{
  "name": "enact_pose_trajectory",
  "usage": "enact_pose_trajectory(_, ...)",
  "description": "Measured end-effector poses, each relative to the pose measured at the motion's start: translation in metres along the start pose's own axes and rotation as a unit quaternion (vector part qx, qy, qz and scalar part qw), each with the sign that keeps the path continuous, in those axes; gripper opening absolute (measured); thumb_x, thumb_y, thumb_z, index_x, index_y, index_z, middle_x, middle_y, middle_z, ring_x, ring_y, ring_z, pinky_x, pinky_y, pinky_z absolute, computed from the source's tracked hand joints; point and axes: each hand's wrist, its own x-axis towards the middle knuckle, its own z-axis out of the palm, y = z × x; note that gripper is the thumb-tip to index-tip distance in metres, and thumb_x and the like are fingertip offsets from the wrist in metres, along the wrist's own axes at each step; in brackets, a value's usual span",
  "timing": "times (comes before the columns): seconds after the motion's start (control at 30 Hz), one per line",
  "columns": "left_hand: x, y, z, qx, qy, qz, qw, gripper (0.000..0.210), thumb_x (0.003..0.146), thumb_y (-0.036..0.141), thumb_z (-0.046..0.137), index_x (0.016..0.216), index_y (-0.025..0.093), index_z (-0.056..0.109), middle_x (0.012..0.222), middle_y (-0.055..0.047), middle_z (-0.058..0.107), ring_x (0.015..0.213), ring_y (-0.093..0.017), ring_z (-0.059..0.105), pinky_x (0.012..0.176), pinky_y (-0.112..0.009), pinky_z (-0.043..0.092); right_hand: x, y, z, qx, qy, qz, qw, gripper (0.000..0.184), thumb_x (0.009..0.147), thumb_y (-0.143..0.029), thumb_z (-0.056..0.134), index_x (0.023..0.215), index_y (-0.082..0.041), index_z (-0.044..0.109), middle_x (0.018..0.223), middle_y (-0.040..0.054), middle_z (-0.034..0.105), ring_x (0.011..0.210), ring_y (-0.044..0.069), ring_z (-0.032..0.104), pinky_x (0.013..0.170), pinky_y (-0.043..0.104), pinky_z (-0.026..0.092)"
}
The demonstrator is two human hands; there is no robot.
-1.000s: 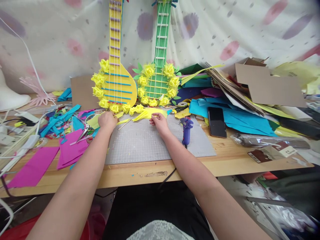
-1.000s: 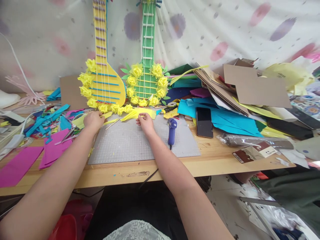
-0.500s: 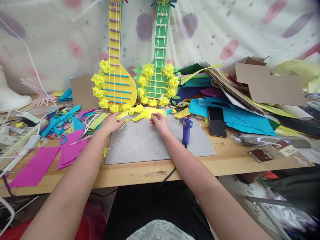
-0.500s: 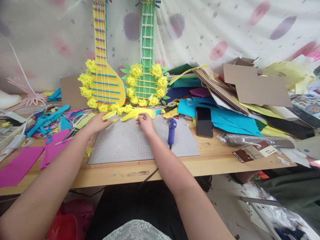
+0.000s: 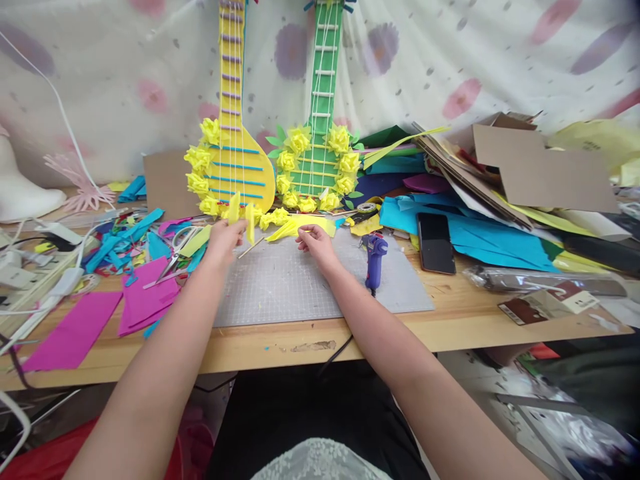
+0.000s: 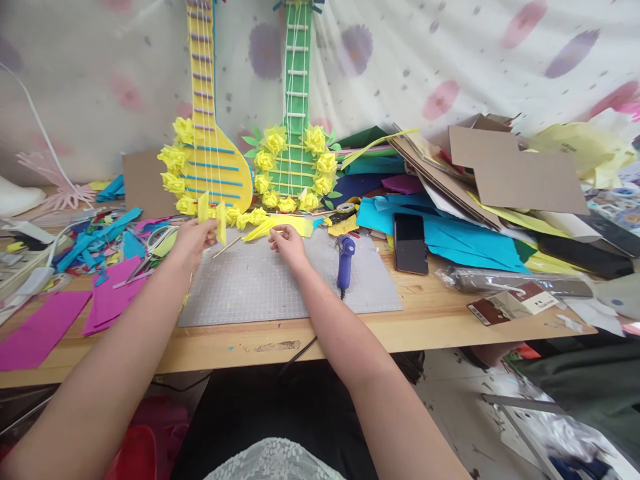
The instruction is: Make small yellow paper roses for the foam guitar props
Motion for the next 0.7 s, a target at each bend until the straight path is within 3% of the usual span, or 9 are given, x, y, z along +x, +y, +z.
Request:
enact_pose_trajectory(0.1, -0.018, -0.005, 0.024, -0.124, -0.092, -0.077, 0.985, 0.014, 0.058, 0.018, 0.063, 0.065, 0.013, 0.051, 0.047, 0.006, 0.038, 0.039, -0.002, 0.030, 0.037, -0.015, 0.023, -0.004, -0.001, 0.005, -0.012, -0.036, -0.007, 0.999, 0.027, 0.067, -0.038, 0.059, 0.085, -0.019, 0.052, 0.068, -0.0031, 0.058, 0.051, 0.006, 0.052, 0.046, 0.018, 0.039)
enact_pose_trajectory(0.23, -0.036, -0.019, 0.054, -0.267, -0.197, -0.150, 0.931, 0.015, 0.060, 0.019, 0.063, 0.064, 0.014, 0.050, 0.051, 0.006, 0.040, 0.041, -0.001, 0.035, 0.037, -0.013, 0.027, -0.007, -0.001, 0.007, -0.012, -0.058, -0.028, 0.998, 0.035, 0.063, -0.039, 0.063, 0.089, -0.020, 0.051, 0.074, -0.0030, 0.053, 0.060, 0.007, 0.053, 0.047, 0.019, 0.041)
enact_pose_trajectory(0.3, -0.041, -0.025, 0.062, -0.287, -0.202, -0.153, 0.924, 0.015, 0.060, 0.020, 0.063, 0.066, 0.013, 0.051, 0.051, 0.006, 0.042, 0.042, -0.001, 0.037, 0.039, -0.013, 0.030, -0.006, 0.001, 0.007, -0.010, -0.055, -0.034, 0.998, 0.036, 0.062, -0.038, 0.063, 0.090, -0.020, 0.050, 0.075, -0.0031, 0.052, 0.061, 0.007, 0.051, 0.048, 0.020, 0.041)
enact_pose_trajectory(0.4, -0.046, -0.032, 0.066, -0.252, -0.166, -0.114, 0.947, 0.018, 0.058, 0.020, 0.065, 0.069, 0.013, 0.053, 0.051, 0.006, 0.043, 0.043, -0.003, 0.039, 0.040, -0.015, 0.033, -0.003, 0.005, 0.005, 0.000, -0.059, -0.032, 0.998, 0.037, 0.060, -0.035, 0.065, 0.091, -0.020, 0.049, 0.074, -0.0038, 0.053, 0.060, 0.007, 0.050, 0.052, 0.021, 0.041)
enact_pose_trajectory(0.53, -0.048, -0.034, 0.060, -0.199, -0.133, -0.069, 0.969, 0.022, 0.057, 0.024, 0.066, 0.072, 0.014, 0.054, 0.052, 0.006, 0.043, 0.044, -0.003, 0.038, 0.040, -0.016, 0.035, -0.003, 0.005, 0.003, 0.040, -0.078, -0.013, 0.996, 0.042, 0.058, -0.031, 0.067, 0.093, -0.020, 0.046, 0.068, -0.0059, 0.054, 0.057, 0.007, 0.052, 0.053, 0.021, 0.039)
enact_pose_trajectory(0.7, -0.050, -0.030, 0.051, -0.195, -0.150, -0.041, 0.968, 0.033, 0.057, 0.035, 0.068, 0.079, 0.015, 0.053, 0.055, 0.006, 0.042, 0.046, -0.004, 0.038, 0.041, -0.017, 0.036, -0.008, 0.000, 0.000, 0.066, -0.127, 0.013, 0.990, 0.051, 0.055, -0.028, 0.069, 0.099, -0.021, 0.043, 0.064, -0.0078, 0.054, 0.054, 0.007, 0.051, 0.051, 0.020, 0.037)
